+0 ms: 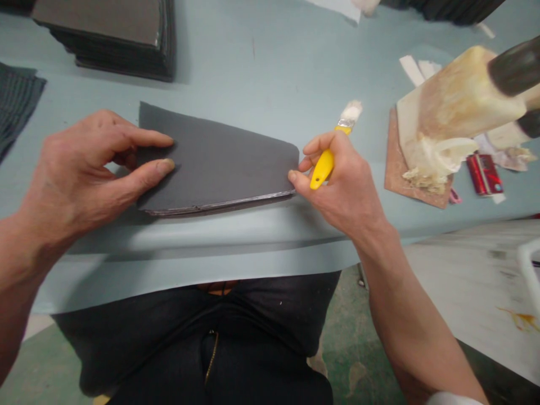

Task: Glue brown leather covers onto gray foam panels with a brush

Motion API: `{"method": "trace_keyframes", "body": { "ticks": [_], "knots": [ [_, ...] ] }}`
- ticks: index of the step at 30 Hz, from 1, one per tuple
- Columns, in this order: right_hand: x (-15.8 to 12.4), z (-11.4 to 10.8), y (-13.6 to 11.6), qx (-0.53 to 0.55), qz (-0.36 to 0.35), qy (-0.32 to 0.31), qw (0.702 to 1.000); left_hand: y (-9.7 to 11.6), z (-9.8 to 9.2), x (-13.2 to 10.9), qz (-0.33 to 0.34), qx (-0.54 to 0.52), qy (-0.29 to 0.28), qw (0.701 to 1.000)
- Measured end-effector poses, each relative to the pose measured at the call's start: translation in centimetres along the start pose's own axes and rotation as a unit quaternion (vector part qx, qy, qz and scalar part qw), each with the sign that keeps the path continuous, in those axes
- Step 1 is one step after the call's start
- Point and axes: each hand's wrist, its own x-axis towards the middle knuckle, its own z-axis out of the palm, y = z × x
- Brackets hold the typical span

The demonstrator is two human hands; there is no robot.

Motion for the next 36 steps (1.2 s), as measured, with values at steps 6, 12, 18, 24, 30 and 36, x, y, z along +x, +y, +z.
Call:
{"method": "trace_keyframes", "body": {
  "ticks": [6,12,18,24,30,36],
  "knots": [
    [-0.17,0.33,0.18,0.019,0.011,0.006,1.0,0.26,-0.2,0.02,-0.002,0.01,-0.009,1.0],
    [-0.19,0.37,0.35,0.017,0.006,0.002,1.0,0.25,-0.19,-0.19,-0.01,0.004,-0.012,1.0],
    [-0.24,0.41,0.31,0.022,0.02,0.007,1.0,0.63,-0.28,-0.15,-0.036,-0.002,-0.025,0.999],
    [-0.26,0.43,0.52,0.011,0.014,0.005,1.0,0.35,-0.14,-0.06,-0.03,0.005,-0.019,0.999],
    [-0.27,0.38,0.75,0.01,0.006,0.003,1.0,0.59,-0.24,-0.14,-0.038,-0.002,-0.023,0.999],
    [-0.32,0.38,0.84,0.007,0.012,0.003,1.0,0.44,-0.26,-0.19,-0.024,-0.004,-0.009,1.0]
  ]
}}
